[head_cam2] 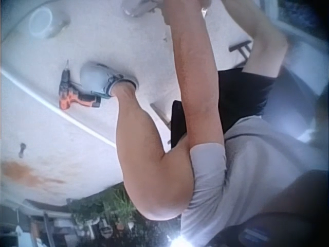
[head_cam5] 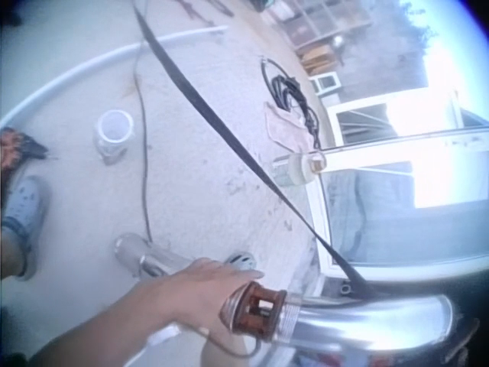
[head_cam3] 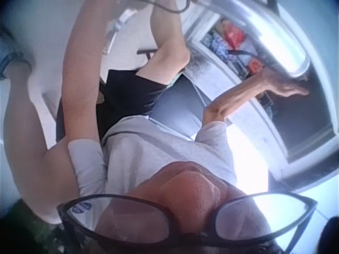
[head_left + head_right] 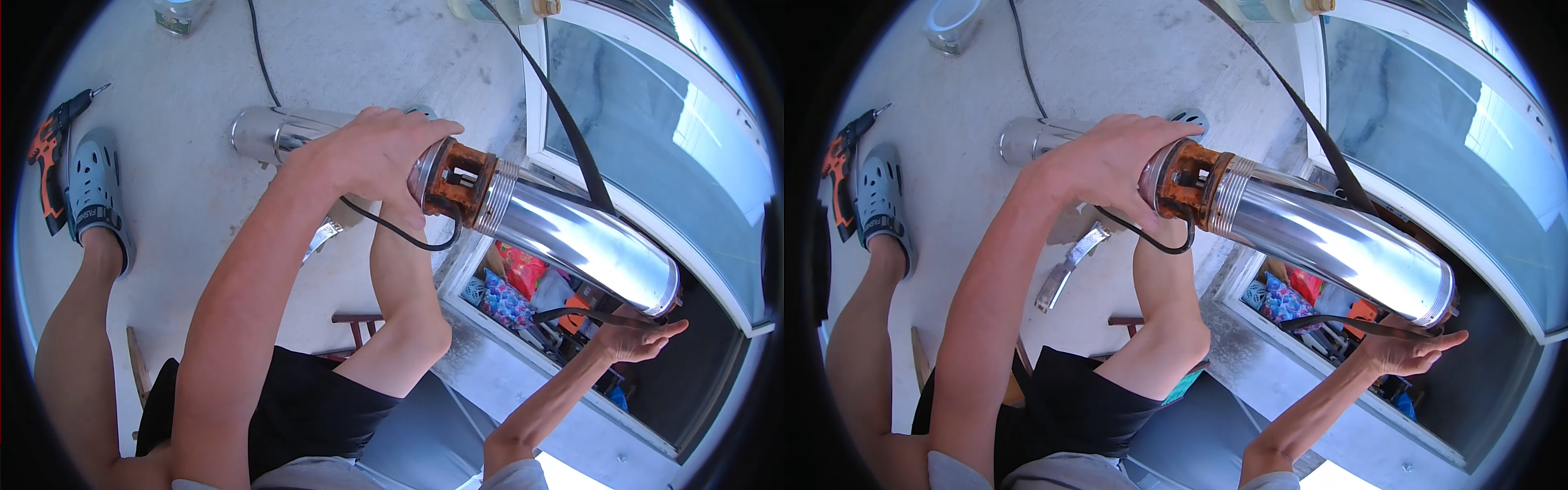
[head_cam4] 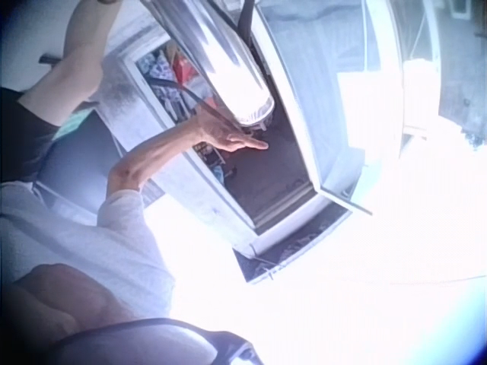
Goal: The person assembles a submersible water pump by sliding an internal component stack into a stainless steel housing and aligning the parts by hand.
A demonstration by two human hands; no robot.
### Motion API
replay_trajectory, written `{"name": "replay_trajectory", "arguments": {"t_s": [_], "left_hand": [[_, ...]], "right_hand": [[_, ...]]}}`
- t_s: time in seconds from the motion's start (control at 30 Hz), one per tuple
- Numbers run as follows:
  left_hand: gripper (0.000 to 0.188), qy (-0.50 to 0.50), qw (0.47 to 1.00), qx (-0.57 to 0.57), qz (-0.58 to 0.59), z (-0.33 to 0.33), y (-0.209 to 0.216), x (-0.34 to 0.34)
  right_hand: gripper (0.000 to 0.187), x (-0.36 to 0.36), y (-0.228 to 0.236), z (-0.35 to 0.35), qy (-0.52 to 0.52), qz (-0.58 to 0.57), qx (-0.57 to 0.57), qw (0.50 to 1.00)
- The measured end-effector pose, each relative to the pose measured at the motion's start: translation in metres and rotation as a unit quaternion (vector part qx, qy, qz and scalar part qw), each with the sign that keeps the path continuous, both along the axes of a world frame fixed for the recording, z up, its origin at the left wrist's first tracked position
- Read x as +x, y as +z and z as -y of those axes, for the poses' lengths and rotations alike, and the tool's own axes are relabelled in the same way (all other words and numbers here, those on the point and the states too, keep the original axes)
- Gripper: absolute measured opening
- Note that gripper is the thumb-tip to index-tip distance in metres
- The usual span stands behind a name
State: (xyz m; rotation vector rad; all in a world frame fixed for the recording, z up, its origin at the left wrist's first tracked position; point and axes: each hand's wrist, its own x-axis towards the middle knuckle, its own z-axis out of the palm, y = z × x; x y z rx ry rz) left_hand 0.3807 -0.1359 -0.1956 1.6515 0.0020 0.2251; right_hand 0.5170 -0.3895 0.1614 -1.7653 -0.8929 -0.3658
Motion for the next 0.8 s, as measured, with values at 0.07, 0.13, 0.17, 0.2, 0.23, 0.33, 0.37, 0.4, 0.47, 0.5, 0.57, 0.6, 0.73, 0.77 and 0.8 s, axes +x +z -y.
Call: {"name": "replay_trajectory", "arguments": {"t_s": [0.07,0.13,0.17,0.2,0.23,0.33,0.37,0.4,0.47,0.5,0.57,0.6,0.73,0.77,0.8], "left_hand": [[0.106,-0.003,1.000,-0.017,-0.002,-0.002,0.003,-0.002],[0.103,-0.005,0.999,-0.034,-0.003,-0.005,0.005,-0.004],[0.100,-0.008,0.999,-0.043,0.004,-0.007,0.004,-0.004],[0.096,-0.011,0.998,-0.053,0.010,-0.009,0.004,-0.004],[0.096,-0.008,0.999,-0.053,0.011,-0.012,0.004,-0.003],[0.091,-0.035,0.998,-0.052,0.016,-0.024,0.002,-0.004],[0.091,-0.054,0.995,-0.080,0.025,-0.025,0.001,-0.003],[0.090,-0.073,0.991,-0.110,0.035,-0.027,0.000,-0.002],[0.088,-0.104,0.986,-0.134,0.010,-0.034,0.001,-0.003],[0.087,-0.134,0.978,-0.163,-0.004,-0.040,0.005,-0.004],[0.087,-0.155,0.972,-0.178,-0.004,-0.044,0.000,-0.002],[0.086,-0.175,0.967,-0.187,-0.016,-0.051,-0.001,-0.008],[0.088,-0.169,0.969,-0.180,-0.015,-0.065,0.002,-0.016],[0.088,-0.168,0.969,-0.179,-0.019,-0.064,0.004,-0.016],[0.089,-0.167,0.970,-0.177,-0.025,-0.063,0.005,-0.018]], "right_hand": [[0.049,0.001,0.005,-0.003,0.026,-0.028,0.030,0.999],[0.048,0.001,0.003,-0.006,0.019,-0.020,0.044,0.999],[0.046,-0.002,0.001,-0.014,0.011,-0.010,0.056,0.998],[0.045,-0.008,0.003,-0.021,0.034,-0.032,0.063,0.997],[0.045,-0.008,0.007,-0.024,0.037,-0.032,0.063,0.997],[0.045,-0.010,0.010,-0.035,0.052,0.007,0.072,0.996],[0.045,-0.008,0.014,-0.033,0.055,0.007,0.072,0.996],[0.051,-0.007,0.020,-0.029,0.044,0.016,0.078,0.996],[0.080,-0.011,0.003,-0.043,-0.044,0.108,0.048,0.992],[0.080,-0.013,0.006,-0.051,-0.039,0.112,0.047,0.992],[0.083,-0.014,0.006,-0.056,0.139,0.048,-0.152,0.977],[0.098,-0.022,-0.016,-0.080,0.133,0.058,-0.217,0.965],[0.109,-0.025,-0.013,-0.109,0.119,0.083,-0.217,0.965],[0.112,-0.027,-0.010,-0.112,0.108,0.089,-0.221,0.965],[0.117,-0.036,-0.009,-0.119,0.074,0.103,-0.224,0.966]]}}
